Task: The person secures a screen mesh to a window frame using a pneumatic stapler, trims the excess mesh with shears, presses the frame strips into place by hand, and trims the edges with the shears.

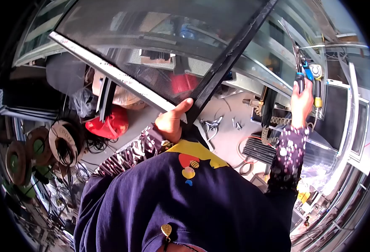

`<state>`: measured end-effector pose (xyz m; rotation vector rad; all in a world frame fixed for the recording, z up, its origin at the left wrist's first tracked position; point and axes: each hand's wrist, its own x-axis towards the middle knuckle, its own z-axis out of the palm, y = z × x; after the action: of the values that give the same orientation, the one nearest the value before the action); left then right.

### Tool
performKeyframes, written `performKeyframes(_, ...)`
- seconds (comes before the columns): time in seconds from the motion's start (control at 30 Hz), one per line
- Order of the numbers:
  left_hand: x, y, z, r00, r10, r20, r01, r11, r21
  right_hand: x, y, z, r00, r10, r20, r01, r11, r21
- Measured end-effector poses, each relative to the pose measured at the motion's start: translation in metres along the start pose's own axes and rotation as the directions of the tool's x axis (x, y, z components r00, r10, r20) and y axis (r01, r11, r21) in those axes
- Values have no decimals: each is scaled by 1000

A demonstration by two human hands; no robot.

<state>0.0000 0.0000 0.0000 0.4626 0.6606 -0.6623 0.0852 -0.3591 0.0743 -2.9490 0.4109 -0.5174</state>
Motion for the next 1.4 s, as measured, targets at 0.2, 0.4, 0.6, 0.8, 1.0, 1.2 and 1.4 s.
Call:
performKeyframes(0.2,2,-4,-6,993,112,-46,-110,993,51,22,17,61,999,32,14,-27,970,-241)
performKeyframes(0.4,-1,-13,1,956,171,-237,-146,982,117,68,113,53,929,-265,-257,279,960,17)
performKeyframes(0.6,-12,-4,5,982,124,-145,-117,992,54,114,225,50,972,42,231,-7,989,-151)
performKeyframes(0.8,-6,19,4,963,172,-205,-185,982,-48,111,177,45,990,141,14,-112,840,-531)
performKeyframes(1.0,8,60,14,937,272,-218,-236,955,180,163,264,89,957,260,133,-245,963,-116)
performKeyframes(1.2,14,73,30,915,291,-278,-268,956,119,144,239,42,910,223,349,-301,935,186)
performKeyframes(1.4,19,75,20,945,239,-222,-222,970,100,59,98,-107,911,95,401,-255,894,367)
